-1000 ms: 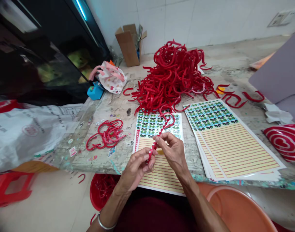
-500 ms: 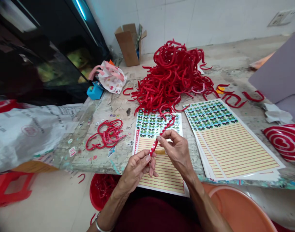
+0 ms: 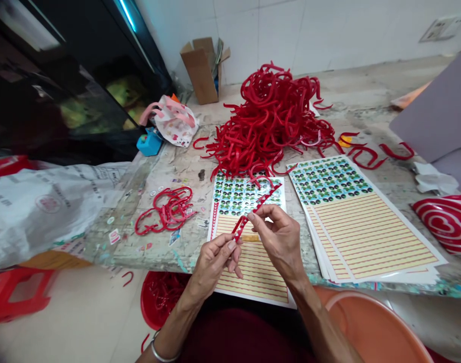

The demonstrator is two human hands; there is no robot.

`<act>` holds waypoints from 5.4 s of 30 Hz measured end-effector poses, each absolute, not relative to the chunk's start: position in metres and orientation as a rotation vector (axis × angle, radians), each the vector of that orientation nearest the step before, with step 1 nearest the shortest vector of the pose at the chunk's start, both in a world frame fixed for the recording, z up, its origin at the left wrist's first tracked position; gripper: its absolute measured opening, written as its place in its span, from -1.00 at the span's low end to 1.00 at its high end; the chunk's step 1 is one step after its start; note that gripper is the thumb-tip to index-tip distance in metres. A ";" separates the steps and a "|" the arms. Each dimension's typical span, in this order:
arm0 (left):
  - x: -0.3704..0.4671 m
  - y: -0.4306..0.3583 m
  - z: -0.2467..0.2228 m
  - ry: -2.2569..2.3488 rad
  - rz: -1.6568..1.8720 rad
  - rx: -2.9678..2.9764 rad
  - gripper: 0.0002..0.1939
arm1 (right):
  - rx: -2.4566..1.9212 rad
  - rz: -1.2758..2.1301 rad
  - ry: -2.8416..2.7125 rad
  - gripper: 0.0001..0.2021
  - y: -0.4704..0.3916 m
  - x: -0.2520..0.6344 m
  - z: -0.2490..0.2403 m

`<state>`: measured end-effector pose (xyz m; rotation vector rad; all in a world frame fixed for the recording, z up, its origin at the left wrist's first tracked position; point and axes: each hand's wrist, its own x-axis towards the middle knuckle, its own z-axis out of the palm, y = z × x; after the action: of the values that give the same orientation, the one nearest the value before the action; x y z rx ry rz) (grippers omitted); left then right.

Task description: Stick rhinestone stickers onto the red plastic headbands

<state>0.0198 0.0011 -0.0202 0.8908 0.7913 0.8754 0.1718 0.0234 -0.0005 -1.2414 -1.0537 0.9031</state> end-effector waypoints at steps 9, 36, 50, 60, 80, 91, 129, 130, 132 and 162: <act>0.020 0.004 -0.024 0.814 0.881 0.869 -0.77 | -1.266 0.785 -1.127 -0.91 0.018 0.169 0.004; 0.015 -0.004 -0.027 0.711 0.835 0.757 -0.79 | -1.433 0.721 -1.081 -0.84 0.011 0.177 0.007; 0.014 -0.006 -0.021 0.623 0.831 0.702 -0.81 | -1.352 0.902 -1.037 -0.80 0.019 0.174 -0.005; 0.012 -0.006 -0.021 0.588 0.811 0.684 -0.80 | -1.327 0.985 -1.071 -0.79 0.019 0.169 -0.014; 0.014 -0.005 0.002 0.752 0.774 1.147 -0.79 | -1.063 1.181 -1.079 -0.88 0.004 0.172 0.001; 0.025 0.000 0.012 0.820 0.832 1.142 -0.74 | -1.219 0.827 -1.397 -0.92 -0.012 0.162 -0.002; 0.020 -0.007 0.002 0.866 0.798 1.285 -0.78 | -1.198 0.904 -1.374 -0.96 -0.013 0.165 -0.016; 0.021 -0.006 0.002 0.877 0.801 1.275 -0.78 | -1.199 0.840 -1.431 -0.92 -0.014 0.163 -0.017; 0.022 -0.004 0.003 0.911 0.809 1.297 -0.78 | -1.193 0.706 -1.522 -0.83 -0.017 0.162 -0.019; 0.015 -0.007 -0.010 0.811 0.810 1.269 -0.73 | -0.965 1.493 -1.051 -0.48 0.001 0.166 -0.017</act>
<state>0.0151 -0.0072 -0.0100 1.2690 0.8111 0.8104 0.1665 0.0008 -0.0168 -0.9651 -1.0506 1.4928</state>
